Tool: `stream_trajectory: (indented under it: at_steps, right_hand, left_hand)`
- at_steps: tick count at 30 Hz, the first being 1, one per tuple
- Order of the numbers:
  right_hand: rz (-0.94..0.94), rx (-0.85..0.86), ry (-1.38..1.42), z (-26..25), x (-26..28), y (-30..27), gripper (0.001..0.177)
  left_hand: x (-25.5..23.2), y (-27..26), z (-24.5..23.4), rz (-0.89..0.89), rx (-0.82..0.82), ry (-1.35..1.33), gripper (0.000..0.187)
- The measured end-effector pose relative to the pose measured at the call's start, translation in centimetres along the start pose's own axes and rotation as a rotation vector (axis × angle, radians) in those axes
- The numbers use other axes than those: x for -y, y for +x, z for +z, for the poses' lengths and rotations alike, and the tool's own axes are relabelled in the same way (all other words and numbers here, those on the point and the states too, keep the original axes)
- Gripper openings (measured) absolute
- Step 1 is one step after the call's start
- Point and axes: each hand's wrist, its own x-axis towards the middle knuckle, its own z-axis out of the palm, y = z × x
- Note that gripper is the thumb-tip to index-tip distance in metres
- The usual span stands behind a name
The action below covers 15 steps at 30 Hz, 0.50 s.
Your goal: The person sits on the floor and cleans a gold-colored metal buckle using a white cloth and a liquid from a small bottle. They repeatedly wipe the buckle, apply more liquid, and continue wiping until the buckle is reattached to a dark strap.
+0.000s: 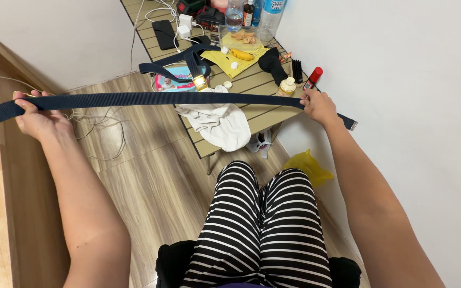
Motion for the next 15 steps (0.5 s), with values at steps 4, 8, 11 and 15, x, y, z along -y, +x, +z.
stream_trajectory:
  at_steps: [4,8,11,15]
  right_hand:
    - [0.027,-0.033,-0.005,0.5,0.3,0.2,0.014]
    - [0.102,0.005,-0.022,1.2,-0.1,0.8,0.014]
    - [0.05,-0.004,0.036,1.8,-1.1,0.9,0.014]
    - [-0.039,0.006,0.111,2.3,-2.6,1.1,0.02]
  left_hand:
    - [-0.3,-0.9,-0.5,0.009,0.011,-0.035,0.022]
    - [-0.3,-1.7,-0.4,0.05,0.041,0.0,0.022]
    - [-0.3,-2.3,0.8,0.047,0.057,0.015,0.022]
    - [-0.3,-2.5,2.0,0.044,-0.043,0.113,0.026]
